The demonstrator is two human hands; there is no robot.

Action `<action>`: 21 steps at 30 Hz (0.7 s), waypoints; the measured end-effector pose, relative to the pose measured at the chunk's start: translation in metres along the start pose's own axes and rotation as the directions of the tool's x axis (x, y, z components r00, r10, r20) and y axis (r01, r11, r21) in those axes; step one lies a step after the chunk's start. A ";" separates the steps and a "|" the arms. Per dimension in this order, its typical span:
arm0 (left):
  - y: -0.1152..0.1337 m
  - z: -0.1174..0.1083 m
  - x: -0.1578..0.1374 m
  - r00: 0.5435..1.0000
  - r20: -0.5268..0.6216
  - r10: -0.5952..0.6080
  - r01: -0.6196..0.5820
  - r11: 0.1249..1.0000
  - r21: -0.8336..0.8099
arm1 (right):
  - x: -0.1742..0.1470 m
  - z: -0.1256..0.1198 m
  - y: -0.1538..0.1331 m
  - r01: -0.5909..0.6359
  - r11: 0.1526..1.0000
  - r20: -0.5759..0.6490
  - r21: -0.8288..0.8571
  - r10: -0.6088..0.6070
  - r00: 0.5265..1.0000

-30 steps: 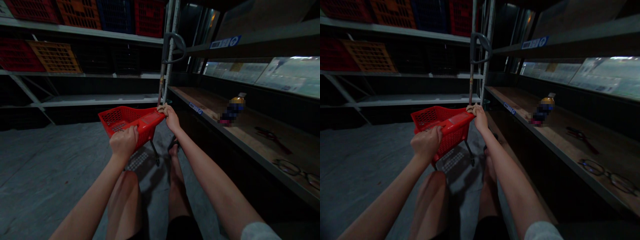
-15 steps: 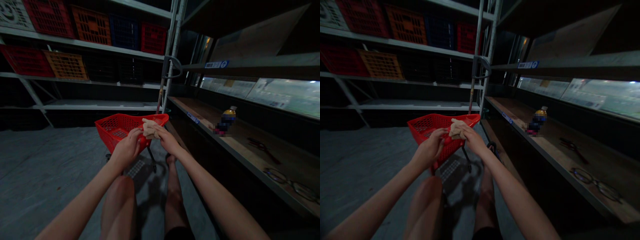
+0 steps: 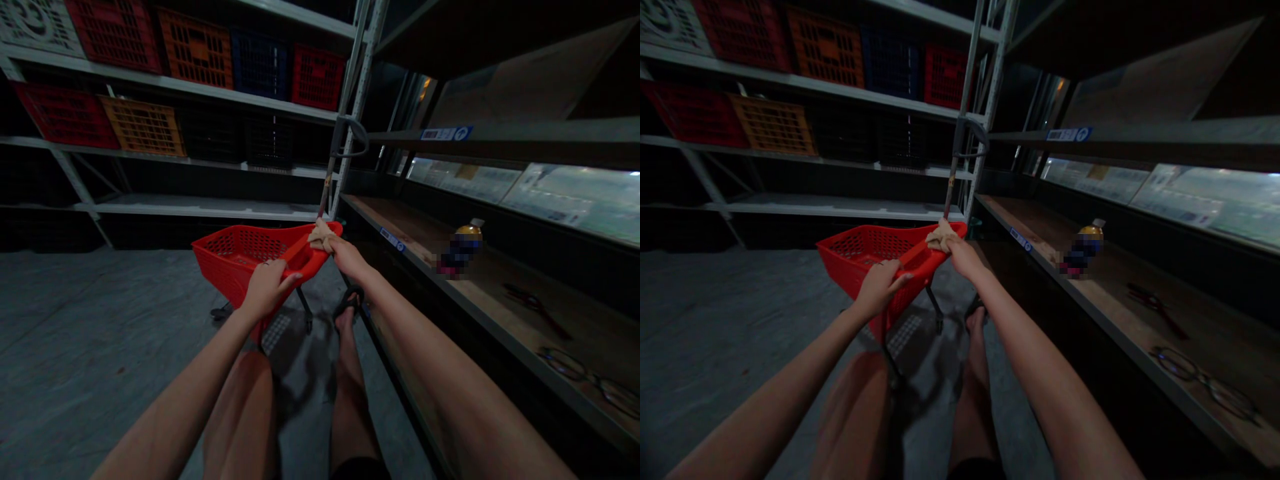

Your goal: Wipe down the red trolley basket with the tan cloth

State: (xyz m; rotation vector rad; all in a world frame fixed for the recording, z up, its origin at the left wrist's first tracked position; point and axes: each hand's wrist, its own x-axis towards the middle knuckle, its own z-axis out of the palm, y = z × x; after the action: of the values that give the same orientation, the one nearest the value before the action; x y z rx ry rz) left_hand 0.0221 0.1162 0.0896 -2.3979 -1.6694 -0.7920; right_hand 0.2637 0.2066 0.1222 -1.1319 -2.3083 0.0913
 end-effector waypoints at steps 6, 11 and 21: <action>0.028 0.014 0.008 0.999 0.000 0.037 -0.037 0.999 0.007 | -0.069 -0.010 -0.015 0.089 0.996 0.053 0.003 -0.089 0.995; 0.019 0.021 0.000 0.949 0.007 0.316 -0.308 0.930 -0.198 | -0.085 -0.032 -0.003 0.067 0.995 0.067 0.078 -0.073 0.995; 0.003 0.049 -0.011 0.944 -0.114 0.308 -0.316 0.947 -0.060 | 0.017 -0.051 0.065 -0.212 0.957 0.174 -0.199 0.247 0.953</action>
State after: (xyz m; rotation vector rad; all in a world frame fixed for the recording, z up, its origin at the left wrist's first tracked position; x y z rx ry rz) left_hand 0.0395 0.1246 0.0432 -2.5350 -1.1975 -0.9201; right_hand 0.3279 0.2517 0.1533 -1.5458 -2.3827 0.0888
